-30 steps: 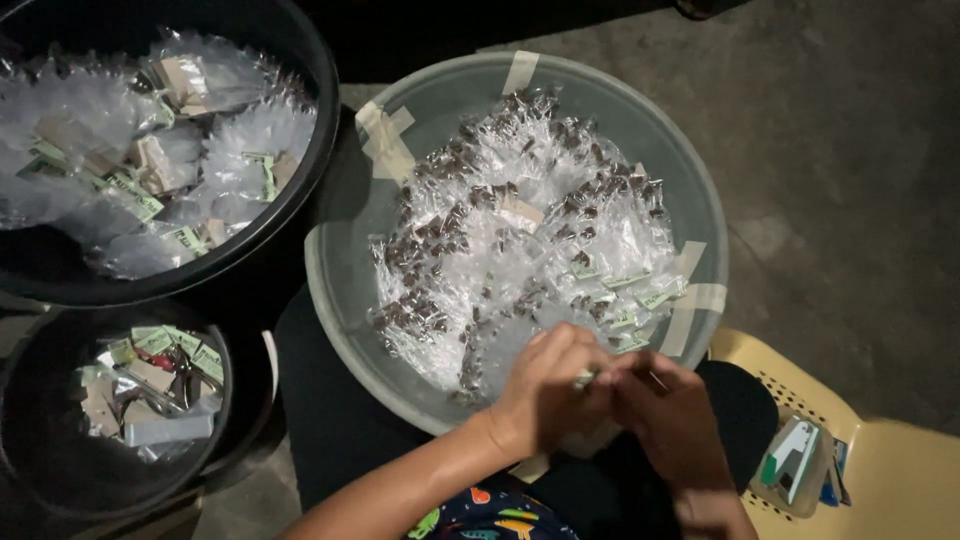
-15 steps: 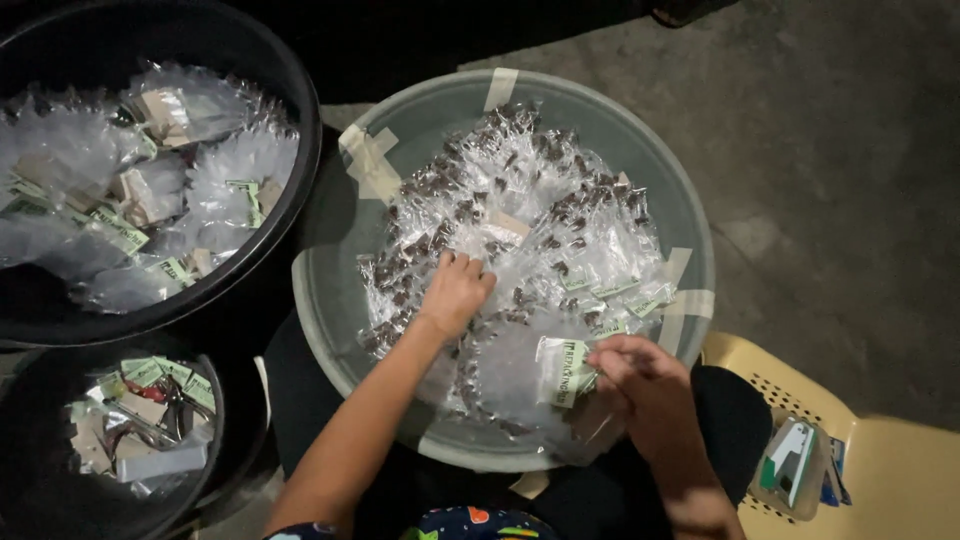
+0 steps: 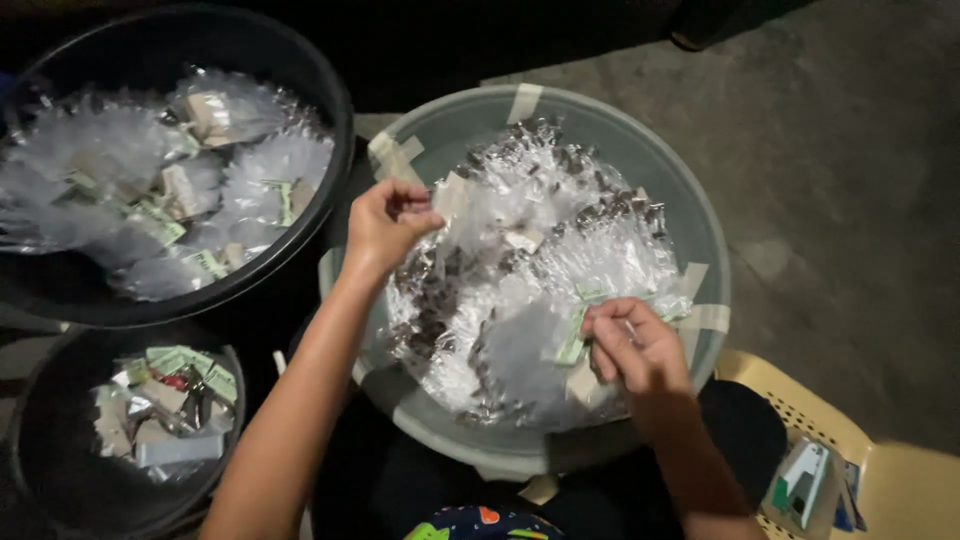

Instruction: The person seals small plastic packets containing food items by hand, using a stapler to attach small paper labels to the top of each bag.

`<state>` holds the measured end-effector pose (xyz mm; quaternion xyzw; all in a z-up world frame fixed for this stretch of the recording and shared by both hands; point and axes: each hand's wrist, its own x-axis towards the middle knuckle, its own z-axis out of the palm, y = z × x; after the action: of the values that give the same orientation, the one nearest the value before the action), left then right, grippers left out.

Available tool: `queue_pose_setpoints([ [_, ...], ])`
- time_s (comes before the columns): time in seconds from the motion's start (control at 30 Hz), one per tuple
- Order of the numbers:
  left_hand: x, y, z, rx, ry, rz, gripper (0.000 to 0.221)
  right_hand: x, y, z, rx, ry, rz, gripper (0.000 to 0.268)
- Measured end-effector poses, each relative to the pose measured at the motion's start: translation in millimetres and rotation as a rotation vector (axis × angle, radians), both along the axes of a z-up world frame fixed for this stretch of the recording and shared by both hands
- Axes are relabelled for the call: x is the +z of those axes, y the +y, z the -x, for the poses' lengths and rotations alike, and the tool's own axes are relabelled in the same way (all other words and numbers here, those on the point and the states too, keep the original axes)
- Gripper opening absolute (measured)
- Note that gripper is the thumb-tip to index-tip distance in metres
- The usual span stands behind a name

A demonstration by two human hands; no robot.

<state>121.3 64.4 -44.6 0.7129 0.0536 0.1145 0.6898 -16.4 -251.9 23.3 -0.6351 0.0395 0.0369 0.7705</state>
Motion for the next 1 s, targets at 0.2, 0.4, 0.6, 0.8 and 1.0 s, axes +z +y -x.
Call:
queue_pose_setpoints([
  [0.2, -67.2, 1.0, 32.7, -0.109, 0.202, -0.546, 0.017, -12.6, 8.9, -7.7, 0.155, -0.092, 0.066, 0.015],
  [0.4, -14.7, -14.7, 56.9, -0.238, 0.116, -0.649, 0.010, -21.7, 15.8, -3.6, 0.152, -0.105, 0.128, 0.012],
  [0.6, -48.6, 16.2, 37.0, 0.023, 0.012, -0.463, 0.021, -34.2, 7.3, -3.7, 0.131, -0.068, 0.119, 0.013],
  [0.8, -82.2, -15.1, 64.1, -0.044, 0.295, -0.420, 0.002, -16.5, 16.2, 1.6, 0.147, -0.062, 0.169, 0.014],
  [1.0, -102.2, -31.3, 52.3, -0.240, 0.008, -0.862, 0.032, -21.2, 17.7, -1.1, 0.119, -0.077, 0.165, 0.015],
])
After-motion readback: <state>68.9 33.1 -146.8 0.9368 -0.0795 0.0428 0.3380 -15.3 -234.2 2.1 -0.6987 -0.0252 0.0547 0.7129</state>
